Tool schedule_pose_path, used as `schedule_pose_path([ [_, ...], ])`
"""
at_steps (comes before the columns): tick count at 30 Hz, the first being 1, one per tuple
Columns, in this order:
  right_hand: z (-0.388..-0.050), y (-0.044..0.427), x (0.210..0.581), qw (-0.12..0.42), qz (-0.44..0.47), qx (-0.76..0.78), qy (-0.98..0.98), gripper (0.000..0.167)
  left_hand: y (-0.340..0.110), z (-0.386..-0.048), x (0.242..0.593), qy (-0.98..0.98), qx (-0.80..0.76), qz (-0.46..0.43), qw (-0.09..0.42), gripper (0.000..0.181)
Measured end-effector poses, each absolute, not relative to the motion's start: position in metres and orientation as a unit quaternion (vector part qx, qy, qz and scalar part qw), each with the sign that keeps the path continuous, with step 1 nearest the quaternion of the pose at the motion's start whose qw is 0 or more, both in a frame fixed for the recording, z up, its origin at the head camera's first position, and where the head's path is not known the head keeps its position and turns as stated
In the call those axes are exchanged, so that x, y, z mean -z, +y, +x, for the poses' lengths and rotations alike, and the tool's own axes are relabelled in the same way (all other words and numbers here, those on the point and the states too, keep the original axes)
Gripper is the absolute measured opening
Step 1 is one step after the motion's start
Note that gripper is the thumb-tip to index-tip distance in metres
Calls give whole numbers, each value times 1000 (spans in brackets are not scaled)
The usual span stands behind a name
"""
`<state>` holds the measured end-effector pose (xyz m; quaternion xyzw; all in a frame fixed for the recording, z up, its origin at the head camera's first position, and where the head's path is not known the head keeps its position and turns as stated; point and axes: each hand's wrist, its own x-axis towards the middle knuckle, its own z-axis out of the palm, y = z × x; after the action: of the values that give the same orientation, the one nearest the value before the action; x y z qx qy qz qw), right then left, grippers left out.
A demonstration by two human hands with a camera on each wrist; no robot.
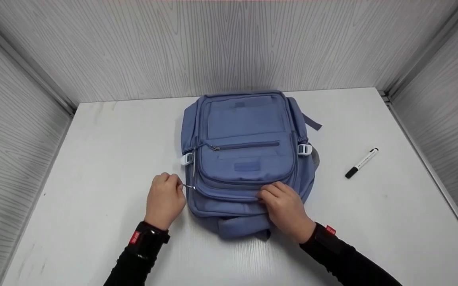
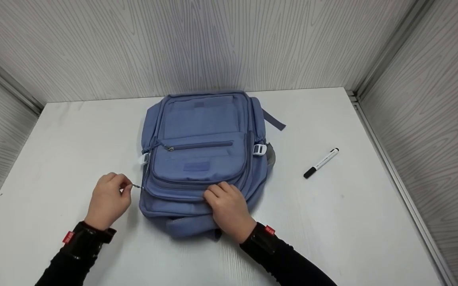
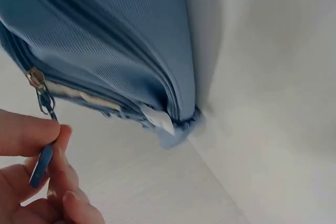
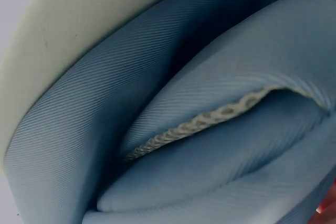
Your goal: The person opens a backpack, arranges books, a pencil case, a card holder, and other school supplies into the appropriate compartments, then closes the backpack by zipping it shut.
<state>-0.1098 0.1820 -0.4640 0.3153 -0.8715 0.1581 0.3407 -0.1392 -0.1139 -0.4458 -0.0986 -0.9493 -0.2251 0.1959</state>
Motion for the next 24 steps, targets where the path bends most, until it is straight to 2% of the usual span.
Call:
schedule_pose_path([
  [11,-108,184,465,318,316,-198,-872,20,-119,-222,430,-982,100,-107,121,3],
  [19,-104,189,462,279,350,-222,-866,16,-119,-258,433,-982,67,-96,147,9],
  [24,-103,192,461,273,377,-226,-856,14,-119,-271,435,-986,62,-61,145,14],
])
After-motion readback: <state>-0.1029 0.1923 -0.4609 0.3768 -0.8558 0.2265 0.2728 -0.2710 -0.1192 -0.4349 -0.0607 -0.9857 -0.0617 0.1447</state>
